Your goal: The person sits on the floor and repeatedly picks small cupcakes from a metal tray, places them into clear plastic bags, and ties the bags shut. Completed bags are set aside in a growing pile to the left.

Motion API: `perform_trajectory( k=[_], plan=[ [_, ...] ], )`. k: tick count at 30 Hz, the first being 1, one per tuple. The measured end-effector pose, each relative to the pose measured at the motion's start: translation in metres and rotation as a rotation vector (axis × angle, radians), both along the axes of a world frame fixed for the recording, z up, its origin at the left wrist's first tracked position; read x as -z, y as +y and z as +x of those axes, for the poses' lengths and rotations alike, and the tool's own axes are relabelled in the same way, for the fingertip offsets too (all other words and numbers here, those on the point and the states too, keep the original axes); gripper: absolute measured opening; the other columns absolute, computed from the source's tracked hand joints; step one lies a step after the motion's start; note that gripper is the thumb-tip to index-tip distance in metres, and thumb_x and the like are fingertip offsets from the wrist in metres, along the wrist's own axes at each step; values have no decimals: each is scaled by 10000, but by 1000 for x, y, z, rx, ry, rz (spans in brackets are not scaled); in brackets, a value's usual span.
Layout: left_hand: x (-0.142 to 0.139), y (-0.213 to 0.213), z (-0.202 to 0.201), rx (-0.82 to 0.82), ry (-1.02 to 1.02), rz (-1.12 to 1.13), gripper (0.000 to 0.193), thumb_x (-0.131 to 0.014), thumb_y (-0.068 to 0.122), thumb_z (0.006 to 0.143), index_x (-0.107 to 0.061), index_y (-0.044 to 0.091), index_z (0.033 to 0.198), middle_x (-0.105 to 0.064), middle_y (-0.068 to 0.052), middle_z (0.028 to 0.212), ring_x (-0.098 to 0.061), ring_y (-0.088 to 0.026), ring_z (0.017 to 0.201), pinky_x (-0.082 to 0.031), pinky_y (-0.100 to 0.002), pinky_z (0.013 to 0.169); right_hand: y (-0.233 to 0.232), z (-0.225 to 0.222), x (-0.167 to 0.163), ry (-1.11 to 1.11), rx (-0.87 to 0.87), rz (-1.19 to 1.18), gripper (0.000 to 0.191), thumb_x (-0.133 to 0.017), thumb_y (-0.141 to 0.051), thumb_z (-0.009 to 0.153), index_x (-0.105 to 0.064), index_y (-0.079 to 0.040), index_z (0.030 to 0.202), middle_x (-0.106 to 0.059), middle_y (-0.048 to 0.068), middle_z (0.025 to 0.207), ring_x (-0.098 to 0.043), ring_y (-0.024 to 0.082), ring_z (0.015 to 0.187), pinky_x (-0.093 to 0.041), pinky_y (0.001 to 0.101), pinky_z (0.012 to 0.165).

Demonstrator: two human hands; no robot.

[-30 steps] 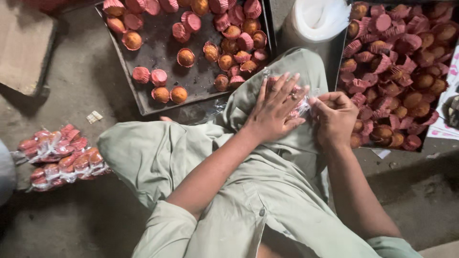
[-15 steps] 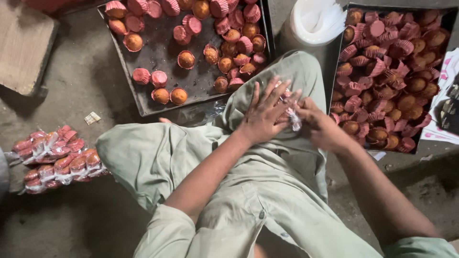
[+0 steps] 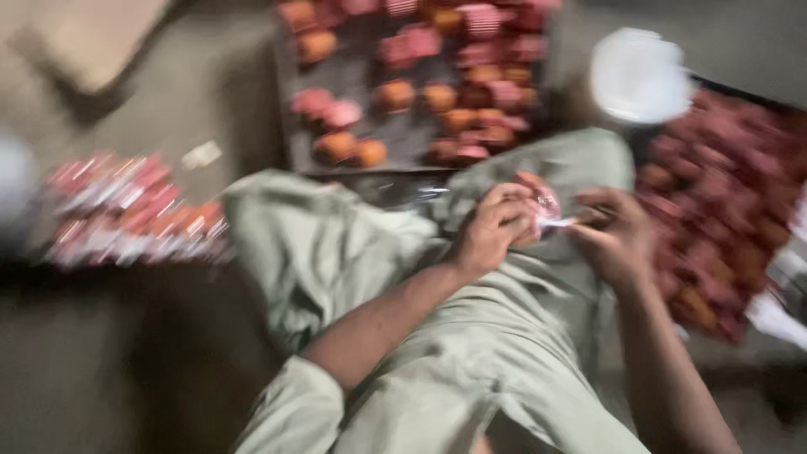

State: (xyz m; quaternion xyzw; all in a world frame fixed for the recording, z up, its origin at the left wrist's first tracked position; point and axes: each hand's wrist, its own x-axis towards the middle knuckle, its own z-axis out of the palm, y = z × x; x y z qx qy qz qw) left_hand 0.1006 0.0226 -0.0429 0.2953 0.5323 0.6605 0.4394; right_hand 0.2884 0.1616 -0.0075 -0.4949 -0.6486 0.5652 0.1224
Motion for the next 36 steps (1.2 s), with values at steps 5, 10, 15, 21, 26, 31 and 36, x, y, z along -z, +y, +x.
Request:
perform_trajectory(
  k=[5, 10, 15, 21, 26, 31, 36],
  plan=[
    [15, -75, -152, -481, -404, 178, 181, -657, 234, 1074, -643, 56, 1044, -654, 26, 977, -569, -78, 955, -473, -267, 874, -12, -9, 26, 299, 177, 15, 35, -637, -15, 1095, -610, 1, 1081, -656, 34, 900, -589, 122, 721, -458, 253, 635],
    [23, -208, -319, -880, 56, 204, 216, -605, 269, 1071, -639, 56, 1061, -718, -59, 1118, -653, -134, 1016, -528, -304, 939, -7, -8, 72, 44, 126, 69, 88, -579, -87, 1138, -566, 0, 1127, -636, 45, 886, -578, 131, 689, -464, 272, 611],
    [63, -292, -400, -1200, 97, -361, 253, -493, 275, 1066, -626, 64, 1025, -686, -109, 1205, -514, -293, 773, -351, -491, 682, 7, 13, 115, -48, 51, 194, 132, -519, -112, 1166, -525, 19, 1157, -630, 70, 893, -590, 145, 700, -491, 290, 636],
    [83, -361, -413, -910, 1307, -1417, 145, -701, 156, 914, -707, 102, 1049, -445, -228, 1428, -346, -500, 1377, -234, -685, 1097, 7, 2, 115, -80, 45, 323, 135, -516, -46, 1141, -558, 28, 1245, -636, 64, 933, -605, 132, 774, -504, 286, 698],
    [72, -321, -403, -913, 1237, -1111, 407, -679, 70, 917, -570, -26, 1298, -421, -342, 1484, -406, -545, 1284, -421, -604, 913, -6, -60, 55, -452, -308, 991, 165, -803, -168, 989, -666, -86, 947, -671, 113, 908, -647, 235, 834, -516, 396, 792],
    [37, -220, -364, -602, 871, -560, 239, -705, 68, 990, -661, 17, 1219, -690, -152, 1195, -665, -304, 1139, -530, -427, 1002, -25, -154, 36, -340, -601, 712, 99, -690, -145, 958, -645, -103, 1036, -679, 150, 989, -676, 345, 902, -537, 458, 742],
    [11, -89, -257, -122, 892, -170, 460, -644, -9, 803, -703, 73, 1252, -717, -156, 1198, -696, -341, 1138, -549, -420, 989, -77, -222, 77, 118, -1022, 909, 393, -693, -148, 816, -676, -65, 1200, -681, 175, 1038, -635, 411, 930, -527, 464, 805]
  ],
)
